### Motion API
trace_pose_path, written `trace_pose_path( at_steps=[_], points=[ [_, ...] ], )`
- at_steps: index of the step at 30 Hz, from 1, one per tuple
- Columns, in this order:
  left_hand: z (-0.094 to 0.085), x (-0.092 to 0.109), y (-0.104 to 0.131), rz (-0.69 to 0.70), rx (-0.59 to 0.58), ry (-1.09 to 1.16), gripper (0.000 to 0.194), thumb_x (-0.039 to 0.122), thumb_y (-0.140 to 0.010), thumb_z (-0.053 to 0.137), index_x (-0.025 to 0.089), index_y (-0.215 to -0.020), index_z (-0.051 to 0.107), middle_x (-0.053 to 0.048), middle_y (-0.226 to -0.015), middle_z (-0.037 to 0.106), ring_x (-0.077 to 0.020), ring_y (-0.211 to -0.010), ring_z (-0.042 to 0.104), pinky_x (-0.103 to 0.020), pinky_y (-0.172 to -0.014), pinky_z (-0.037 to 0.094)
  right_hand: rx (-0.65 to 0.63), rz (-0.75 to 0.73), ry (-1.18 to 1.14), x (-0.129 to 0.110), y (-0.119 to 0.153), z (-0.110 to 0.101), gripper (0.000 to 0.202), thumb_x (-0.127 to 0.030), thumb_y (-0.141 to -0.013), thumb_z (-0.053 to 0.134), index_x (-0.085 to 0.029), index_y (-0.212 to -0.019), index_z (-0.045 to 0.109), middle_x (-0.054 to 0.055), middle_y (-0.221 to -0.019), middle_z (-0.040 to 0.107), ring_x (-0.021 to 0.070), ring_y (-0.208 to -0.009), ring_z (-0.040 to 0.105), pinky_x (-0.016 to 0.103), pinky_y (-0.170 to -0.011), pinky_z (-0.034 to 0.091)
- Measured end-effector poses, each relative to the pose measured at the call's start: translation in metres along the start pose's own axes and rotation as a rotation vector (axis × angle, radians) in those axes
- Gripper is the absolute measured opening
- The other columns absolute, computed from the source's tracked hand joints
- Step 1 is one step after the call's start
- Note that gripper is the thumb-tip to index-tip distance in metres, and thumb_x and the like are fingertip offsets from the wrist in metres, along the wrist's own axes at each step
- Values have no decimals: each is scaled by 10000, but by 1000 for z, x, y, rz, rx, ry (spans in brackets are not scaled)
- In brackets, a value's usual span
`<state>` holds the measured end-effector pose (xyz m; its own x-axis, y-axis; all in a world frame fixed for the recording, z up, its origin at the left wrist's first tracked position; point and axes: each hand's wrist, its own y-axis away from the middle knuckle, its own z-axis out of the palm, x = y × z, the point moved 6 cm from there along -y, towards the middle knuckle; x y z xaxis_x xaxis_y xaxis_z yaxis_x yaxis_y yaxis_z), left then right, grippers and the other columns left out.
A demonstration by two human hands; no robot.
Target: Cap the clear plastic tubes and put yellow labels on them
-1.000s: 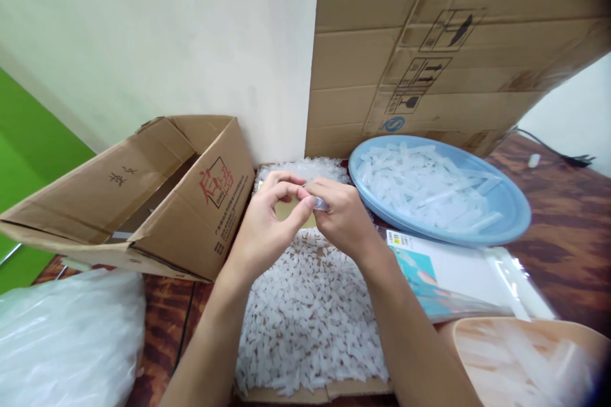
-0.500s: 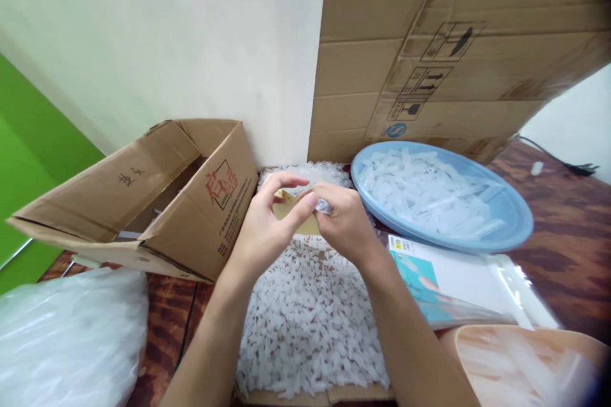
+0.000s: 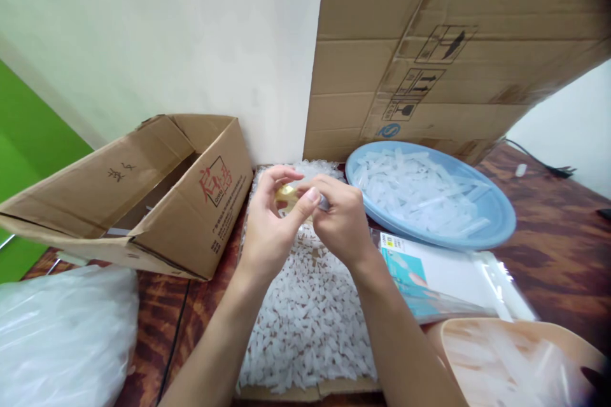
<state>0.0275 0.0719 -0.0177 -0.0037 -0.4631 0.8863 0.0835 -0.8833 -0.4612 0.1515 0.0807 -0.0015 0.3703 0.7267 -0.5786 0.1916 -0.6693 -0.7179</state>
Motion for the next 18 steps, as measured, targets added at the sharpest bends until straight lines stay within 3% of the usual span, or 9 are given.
trace_pose_path(
  at_steps=[4,9,12,15,18],
  points=[
    [0,6,1,30,36,-20,244,287,-903,742,251,-1061,560,-42,-1230,575,-189,-1153,629,-307,-943,545,-12,5,18,-2,-2,-1,260,-72,-927,529,-210,-785,698,53,-863,741,199,-772,680,338,-723,514],
    [-2,13,4,74,113,-158,203,288,-911,740,248,-1035,585,-53,-1209,583,-214,-1159,613,-339,-940,522,-26,17,26,2,-1,-1,242,-57,-907,557,-200,-798,719,53,-863,739,198,-760,673,333,-707,494],
    [-10,21,2,113,152,-331,266,307,-928,735,265,-1151,597,-62,-1235,618,-235,-1197,607,-383,-998,486,-28,31,22,0,-2,-3,241,-46,-901,556,-190,-814,728,44,-811,713,192,-730,646,331,-689,474],
    [-20,24,-6,79,28,-456,361,399,-932,734,270,-1252,627,-72,-1242,672,-258,-1168,623,-390,-969,486,-30,80,-52,-9,-7,-7,205,-123,-954,592,-202,-846,746,35,-830,726,193,-769,655,331,-725,488],
    [-30,12,-10,-134,-228,-358,336,544,-944,673,221,-1025,718,-54,-960,724,-220,-868,664,-310,-718,498,-46,220,-103,-17,-13,-18,107,-283,-955,689,-211,-921,762,40,-886,758,202,-797,677,332,-743,514]
  ],
)
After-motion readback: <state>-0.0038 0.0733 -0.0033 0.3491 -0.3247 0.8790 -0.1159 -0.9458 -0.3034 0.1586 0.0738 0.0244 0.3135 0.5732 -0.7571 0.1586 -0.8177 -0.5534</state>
